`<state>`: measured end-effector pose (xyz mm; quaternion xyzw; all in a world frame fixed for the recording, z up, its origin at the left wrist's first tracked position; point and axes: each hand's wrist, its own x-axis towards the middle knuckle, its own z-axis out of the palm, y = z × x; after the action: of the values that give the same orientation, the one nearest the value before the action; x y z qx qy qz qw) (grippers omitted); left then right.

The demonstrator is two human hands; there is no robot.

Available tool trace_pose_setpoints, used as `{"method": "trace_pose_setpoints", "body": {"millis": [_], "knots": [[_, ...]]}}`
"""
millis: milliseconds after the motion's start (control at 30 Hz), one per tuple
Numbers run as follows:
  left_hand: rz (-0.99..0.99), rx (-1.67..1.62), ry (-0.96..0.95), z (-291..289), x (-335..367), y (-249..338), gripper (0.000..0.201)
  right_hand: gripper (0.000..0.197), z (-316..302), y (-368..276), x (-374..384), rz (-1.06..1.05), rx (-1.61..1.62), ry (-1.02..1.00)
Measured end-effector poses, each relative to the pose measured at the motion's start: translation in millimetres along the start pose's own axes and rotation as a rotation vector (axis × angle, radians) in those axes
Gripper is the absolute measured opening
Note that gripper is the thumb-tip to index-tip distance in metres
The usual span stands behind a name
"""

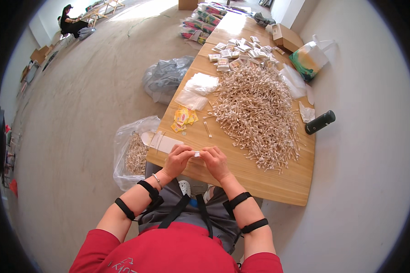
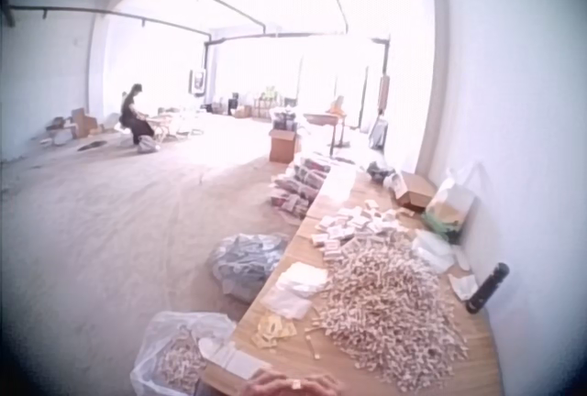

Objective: Packaging bunches of cotton swabs into small plastic bags.

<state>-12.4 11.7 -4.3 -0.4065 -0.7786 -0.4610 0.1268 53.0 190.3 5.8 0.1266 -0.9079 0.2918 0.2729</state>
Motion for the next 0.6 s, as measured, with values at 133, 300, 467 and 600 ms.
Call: {"method": "trace_pose_setpoints", "body": {"millis": [133, 300, 467, 600], "knots": [[0.129, 0.197, 0.002, -6.6, 2.9, 4.4, 0.017, 0.018, -8.2, -2.0, 2.1, -0.143, -0.157, 0.042], [0.208, 0.295, -0.039, -14.0, 5.0, 5.1, 0.022, 0.028, -15.3, -3.9, -2.1, -0.213, -0.317, -0.044], [0.235, 0.29, -0.044, -13.1, 1.8, 3.3, 0.021, 0.029, -13.2, -4.8, -3.6, -0.224, -0.335, -0.046], [0.237, 0.301, -0.046, -12.7, 3.7, 6.6, 0.021, 0.03, -13.6, -5.1, -4.6, -0.208, -0.34, -0.054]]}}
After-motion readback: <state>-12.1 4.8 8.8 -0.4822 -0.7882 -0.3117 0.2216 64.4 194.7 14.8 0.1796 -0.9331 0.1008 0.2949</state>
